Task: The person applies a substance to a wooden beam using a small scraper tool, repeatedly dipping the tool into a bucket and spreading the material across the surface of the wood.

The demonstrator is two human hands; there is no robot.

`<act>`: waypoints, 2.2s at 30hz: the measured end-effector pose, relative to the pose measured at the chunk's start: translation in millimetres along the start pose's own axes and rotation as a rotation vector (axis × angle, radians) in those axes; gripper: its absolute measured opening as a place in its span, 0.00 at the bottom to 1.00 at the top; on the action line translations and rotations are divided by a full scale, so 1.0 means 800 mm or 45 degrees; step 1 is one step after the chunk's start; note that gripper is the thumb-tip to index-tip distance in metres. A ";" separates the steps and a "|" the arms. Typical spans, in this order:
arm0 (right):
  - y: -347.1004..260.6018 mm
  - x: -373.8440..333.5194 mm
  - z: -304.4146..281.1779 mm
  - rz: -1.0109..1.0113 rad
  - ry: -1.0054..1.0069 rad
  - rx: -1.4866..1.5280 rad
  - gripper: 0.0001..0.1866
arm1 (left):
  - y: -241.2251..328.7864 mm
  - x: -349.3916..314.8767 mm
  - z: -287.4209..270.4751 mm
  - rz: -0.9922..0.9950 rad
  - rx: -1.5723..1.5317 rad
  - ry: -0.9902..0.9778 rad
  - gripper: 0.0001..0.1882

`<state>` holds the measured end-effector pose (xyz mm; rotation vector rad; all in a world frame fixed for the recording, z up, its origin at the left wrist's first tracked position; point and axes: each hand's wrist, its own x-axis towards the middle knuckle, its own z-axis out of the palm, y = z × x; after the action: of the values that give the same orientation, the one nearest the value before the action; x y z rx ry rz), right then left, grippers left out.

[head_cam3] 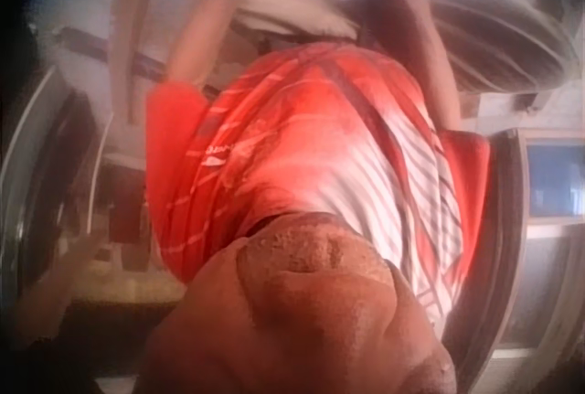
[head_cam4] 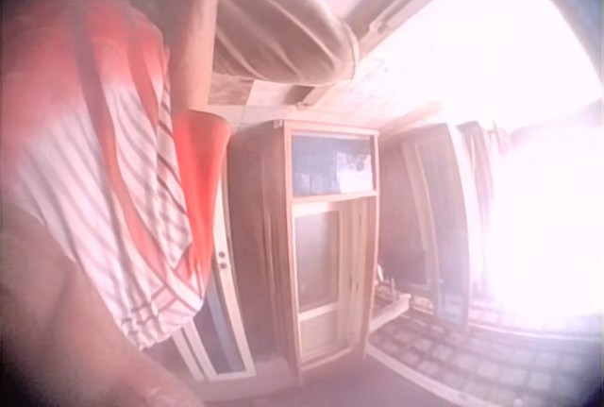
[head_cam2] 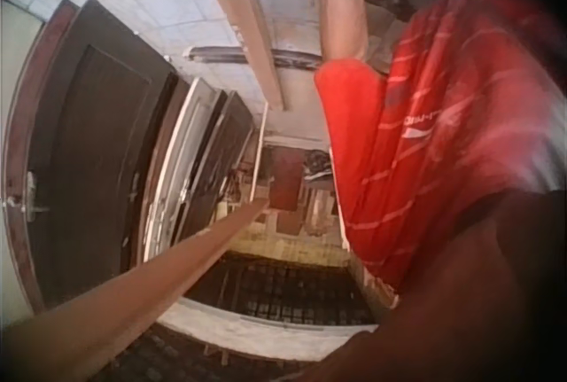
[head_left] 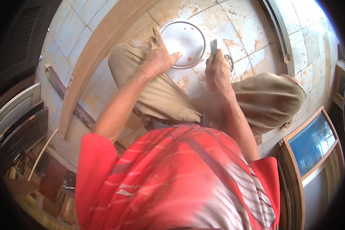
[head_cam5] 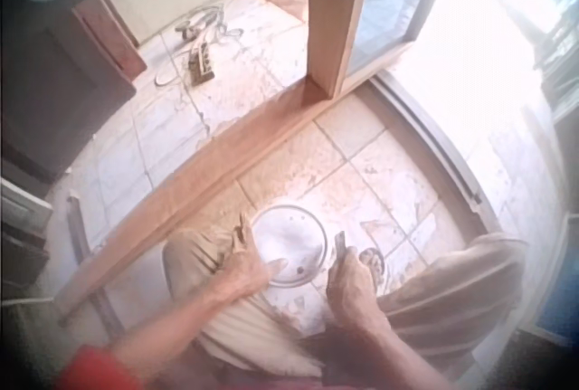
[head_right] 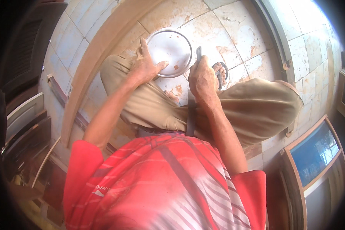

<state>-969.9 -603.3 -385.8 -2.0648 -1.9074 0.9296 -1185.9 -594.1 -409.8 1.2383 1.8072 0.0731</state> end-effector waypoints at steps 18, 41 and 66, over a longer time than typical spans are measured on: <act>-0.042 0.050 -0.019 -0.013 -0.447 -0.268 0.11 | 0.011 0.043 0.003 0.478 0.399 0.130 0.80; 0.054 0.144 -0.024 0.406 -0.928 0.578 0.36 | 0.008 0.043 0.002 0.538 0.422 0.059 0.79; 0.069 0.142 -0.004 0.454 -1.044 0.781 0.36 | 0.015 0.045 -0.007 0.493 0.450 0.044 0.80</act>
<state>-924.6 -503.4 -448.7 -1.7716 -1.1982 2.3650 -1184.0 -558.5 -423.6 1.8384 1.6302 -0.0084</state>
